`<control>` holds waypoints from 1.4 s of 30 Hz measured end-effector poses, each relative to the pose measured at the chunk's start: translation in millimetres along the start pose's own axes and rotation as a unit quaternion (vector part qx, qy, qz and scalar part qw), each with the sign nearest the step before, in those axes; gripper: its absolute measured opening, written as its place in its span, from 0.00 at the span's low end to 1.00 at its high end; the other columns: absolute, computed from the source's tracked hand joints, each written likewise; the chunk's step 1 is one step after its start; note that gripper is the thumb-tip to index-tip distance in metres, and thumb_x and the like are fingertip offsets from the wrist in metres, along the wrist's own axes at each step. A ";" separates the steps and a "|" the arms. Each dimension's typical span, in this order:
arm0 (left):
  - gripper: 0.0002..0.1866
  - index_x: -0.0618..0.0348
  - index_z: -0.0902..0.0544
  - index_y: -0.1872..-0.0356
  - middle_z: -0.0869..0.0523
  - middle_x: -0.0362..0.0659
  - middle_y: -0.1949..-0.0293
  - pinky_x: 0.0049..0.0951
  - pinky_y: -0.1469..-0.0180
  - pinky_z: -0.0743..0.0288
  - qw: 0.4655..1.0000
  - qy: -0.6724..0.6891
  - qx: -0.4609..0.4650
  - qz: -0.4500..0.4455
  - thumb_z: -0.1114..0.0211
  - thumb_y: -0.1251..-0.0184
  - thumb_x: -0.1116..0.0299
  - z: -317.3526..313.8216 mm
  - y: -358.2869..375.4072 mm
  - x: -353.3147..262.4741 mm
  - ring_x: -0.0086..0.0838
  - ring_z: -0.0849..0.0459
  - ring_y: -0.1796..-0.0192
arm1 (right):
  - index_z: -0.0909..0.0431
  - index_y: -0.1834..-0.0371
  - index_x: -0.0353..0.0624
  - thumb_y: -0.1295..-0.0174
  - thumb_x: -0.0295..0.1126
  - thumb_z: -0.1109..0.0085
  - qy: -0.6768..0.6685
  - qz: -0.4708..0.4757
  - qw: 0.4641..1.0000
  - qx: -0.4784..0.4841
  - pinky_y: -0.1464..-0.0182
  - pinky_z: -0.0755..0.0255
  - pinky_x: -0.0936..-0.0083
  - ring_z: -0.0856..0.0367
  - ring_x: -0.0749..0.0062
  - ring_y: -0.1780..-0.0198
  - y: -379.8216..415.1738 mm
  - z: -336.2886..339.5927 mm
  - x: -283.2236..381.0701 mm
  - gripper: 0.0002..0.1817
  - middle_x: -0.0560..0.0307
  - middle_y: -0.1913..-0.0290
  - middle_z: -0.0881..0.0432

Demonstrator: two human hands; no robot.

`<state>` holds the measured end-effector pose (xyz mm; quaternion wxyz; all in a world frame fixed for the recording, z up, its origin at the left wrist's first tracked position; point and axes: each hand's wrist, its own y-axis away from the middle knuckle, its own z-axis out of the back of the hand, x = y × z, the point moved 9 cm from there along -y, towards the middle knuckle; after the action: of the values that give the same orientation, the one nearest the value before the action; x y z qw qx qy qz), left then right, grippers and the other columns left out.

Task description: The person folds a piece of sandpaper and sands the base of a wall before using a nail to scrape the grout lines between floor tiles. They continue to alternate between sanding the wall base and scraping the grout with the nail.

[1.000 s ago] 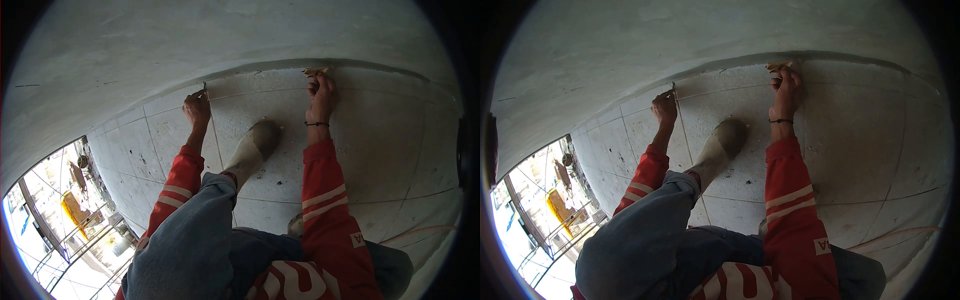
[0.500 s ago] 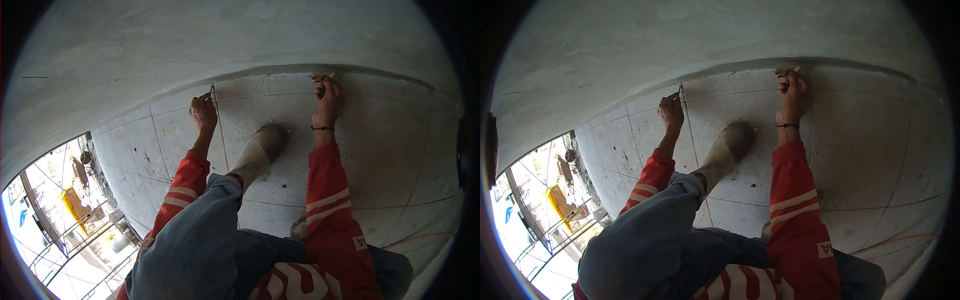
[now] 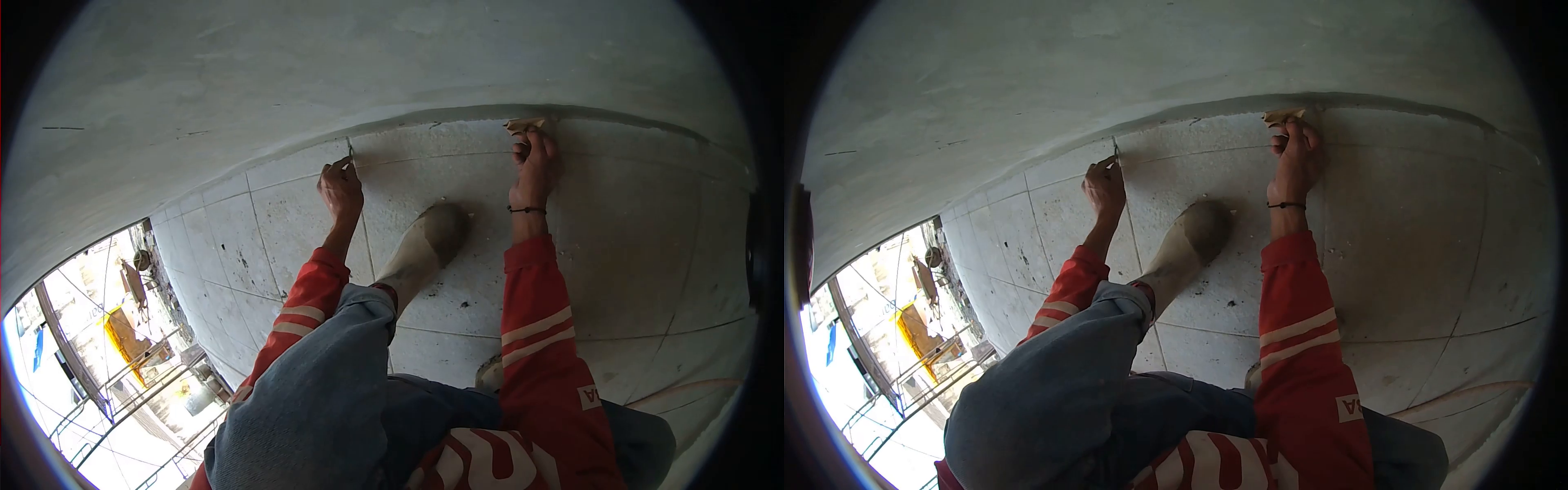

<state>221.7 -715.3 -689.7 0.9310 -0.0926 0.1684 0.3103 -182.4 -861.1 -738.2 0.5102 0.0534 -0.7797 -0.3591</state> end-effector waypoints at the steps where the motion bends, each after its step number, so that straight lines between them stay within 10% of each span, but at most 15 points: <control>1: 0.13 0.55 0.05 0.51 0.15 0.51 0.70 0.47 0.56 0.22 1.000 -0.007 0.003 -0.006 0.30 0.32 0.64 0.6 -2.9 -2.6 0.44 0.15 0.67 | 0.16 0.53 0.38 0.29 0.32 0.33 0.008 -0.002 1.000 0.007 0.66 0.27 0.78 0.19 0.78 0.70 0.0 -0.5 -1.2 0.09 0.60 0.65 0.13; 12: 0.11 0.59 0.06 0.53 0.12 0.53 0.67 0.45 0.57 0.20 1.000 -0.005 0.024 0.010 0.30 0.31 0.68 11.8 12.6 -6.2 0.46 0.12 0.66 | 0.16 0.53 0.38 0.30 0.33 0.33 0.012 -0.007 1.000 -0.002 0.66 0.26 0.78 0.17 0.77 0.69 4.5 -2.5 2.5 0.10 0.58 0.63 0.13; 22: 0.09 0.61 0.13 0.56 0.12 0.45 0.71 0.32 0.66 0.26 0.959 0.172 0.223 -0.013 0.31 0.27 0.66 -17.0 83.8 -97.4 0.24 0.20 0.73 | 0.20 0.53 0.34 0.29 0.32 0.36 0.004 0.077 0.992 -0.100 0.67 0.27 0.76 0.17 0.74 0.70 -31.5 11.4 52.7 0.12 0.55 0.64 0.16; 26: 0.08 0.60 0.14 0.57 0.15 0.44 0.72 0.32 0.67 0.27 0.943 0.171 0.280 -0.059 0.31 0.27 0.66 -28.6 98.3 -120.5 0.24 0.22 0.73 | 0.19 0.57 0.29 0.29 0.34 0.32 0.107 0.095 0.990 -0.009 0.69 0.13 0.65 0.09 0.57 0.67 11.1 -58.9 -50.8 0.15 0.45 0.60 0.15; 33: 0.06 0.60 0.18 0.56 0.20 0.45 0.78 0.36 0.70 0.29 0.950 0.162 0.264 -0.052 0.36 0.24 0.68 -30.3 104.5 -123.7 0.29 0.24 0.76 | 0.19 0.56 0.26 0.25 0.33 0.38 -0.027 0.136 0.980 -0.142 0.70 0.14 0.70 0.12 0.62 0.66 -42.5 29.2 82.0 0.15 0.49 0.59 0.15; 42: 0.07 0.62 0.20 0.57 0.20 0.43 0.71 0.33 0.69 0.33 0.954 0.126 0.266 -0.057 0.40 0.20 0.69 -33.1 106.7 -129.7 0.25 0.27 0.73 | 0.16 0.59 0.32 0.30 0.30 0.32 0.029 0.187 0.978 -0.086 0.71 0.15 0.71 0.10 0.59 0.70 -5.3 -16.7 9.5 0.10 0.46 0.63 0.13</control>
<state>50.9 -711.1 -679.5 0.9092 0.1109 0.3554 0.1863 -174.4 -877.7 -730.5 0.5937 -0.1271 -0.7268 -0.3212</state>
